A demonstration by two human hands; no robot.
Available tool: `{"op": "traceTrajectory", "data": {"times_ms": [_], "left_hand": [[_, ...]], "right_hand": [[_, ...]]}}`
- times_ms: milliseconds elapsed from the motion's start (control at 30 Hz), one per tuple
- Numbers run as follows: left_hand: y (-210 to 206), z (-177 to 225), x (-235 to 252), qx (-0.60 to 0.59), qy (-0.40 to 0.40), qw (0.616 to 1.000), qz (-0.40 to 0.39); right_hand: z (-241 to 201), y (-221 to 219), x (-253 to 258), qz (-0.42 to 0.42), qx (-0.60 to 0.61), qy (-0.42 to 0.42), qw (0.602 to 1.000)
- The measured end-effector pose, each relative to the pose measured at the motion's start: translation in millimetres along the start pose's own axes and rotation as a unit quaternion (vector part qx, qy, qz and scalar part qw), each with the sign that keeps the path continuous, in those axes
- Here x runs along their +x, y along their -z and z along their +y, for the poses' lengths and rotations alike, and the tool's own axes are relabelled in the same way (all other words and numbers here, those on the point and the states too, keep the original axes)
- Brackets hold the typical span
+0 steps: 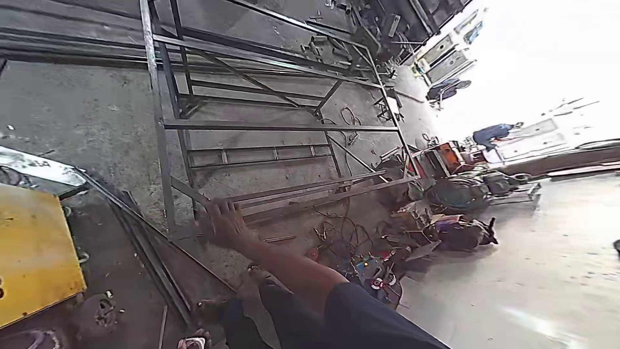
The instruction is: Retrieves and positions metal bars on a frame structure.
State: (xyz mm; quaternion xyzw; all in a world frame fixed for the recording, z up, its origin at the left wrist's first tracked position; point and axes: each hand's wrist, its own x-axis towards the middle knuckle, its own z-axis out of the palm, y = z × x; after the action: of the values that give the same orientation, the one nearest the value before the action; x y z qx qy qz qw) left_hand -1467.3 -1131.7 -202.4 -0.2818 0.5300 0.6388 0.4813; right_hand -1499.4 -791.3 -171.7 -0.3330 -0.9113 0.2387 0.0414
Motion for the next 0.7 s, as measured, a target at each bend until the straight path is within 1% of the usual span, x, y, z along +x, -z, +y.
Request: {"op": "traceTrajectory", "data": {"times_ms": [33,67,133,167,200,267,300,367,400,433,467,533,567,600,633,700], "left_hand": [[-5.0,-4.1,-5.8,-0.037,-0.008,0.999,-0.023],[-12.3,-7.5,-13.7,-0.059,-0.006,0.997,-0.045],[-42.4,-5.9,-40.0,-0.076,-0.013,0.995,-0.064],[-59.1,-4.4,-52.9,-0.086,-0.027,0.993,-0.080],[-73.8,-3.4,-66.1,-0.104,-0.046,0.987,-0.110],[-82.4,-8.5,-81.1,-0.132,-0.080,0.967,-0.202],[-80.5,-12.8,-86.3,-0.122,-0.100,0.961,-0.227],[-73.4,-19.8,-96.9,-0.108,-0.126,0.948,-0.271],[-70.2,-22.9,-104.5,-0.104,-0.146,0.942,-0.284],[-65.1,-26.8,-113.3,-0.099,-0.171,0.942,-0.271],[-55.7,-34.4,-118.7,-0.098,-0.195,0.946,-0.242],[-35.5,-53.0,-124.8,-0.087,-0.219,0.964,-0.120],[-22.6,-63.2,-125.3,-0.081,-0.211,0.973,-0.051],[-10.6,-74.7,-123.8,-0.080,-0.184,0.979,0.021],[-0.7,-84.0,-117.4,-0.082,-0.151,0.982,0.080],[19.1,-102.8,-94.4,-0.078,-0.094,0.979,0.163]], "right_hand": [[-9.5,6.6,-30.4,-0.011,0.009,0.051,0.999],[-19.3,11.4,-64.6,-0.063,0.033,0.077,0.995],[-36.4,16.6,-130.4,-0.213,0.081,0.080,0.970],[-38.4,11.6,-155.7,-0.272,0.100,0.085,0.953],[-38.1,6.7,-176.4,-0.311,0.121,0.085,0.939],[-36.4,10.0,-195.9,-0.354,0.163,0.085,0.917],[-36.4,18.4,-195.3,-0.358,0.180,0.095,0.911],[-34.9,38.2,-182.0,-0.353,0.166,0.114,0.914],[-33.5,51.4,-171.7,-0.348,0.141,0.101,0.921],[-33.8,69.3,-157.5,-0.353,0.114,0.074,0.926],[-27.9,77.4,-140.4,-0.343,0.081,0.049,0.935],[-5.1,71.9,-95.5,-0.263,0.011,0.028,0.964],[8.1,64.1,-73.1,-0.191,-0.018,0.047,0.980],[19.8,59.1,-52.6,-0.124,-0.016,0.067,0.990],[31.1,56.7,-29.9,-0.093,-0.012,0.062,0.994],[63.7,37.7,7.6,-0.043,-0.026,0.046,0.998]]}}
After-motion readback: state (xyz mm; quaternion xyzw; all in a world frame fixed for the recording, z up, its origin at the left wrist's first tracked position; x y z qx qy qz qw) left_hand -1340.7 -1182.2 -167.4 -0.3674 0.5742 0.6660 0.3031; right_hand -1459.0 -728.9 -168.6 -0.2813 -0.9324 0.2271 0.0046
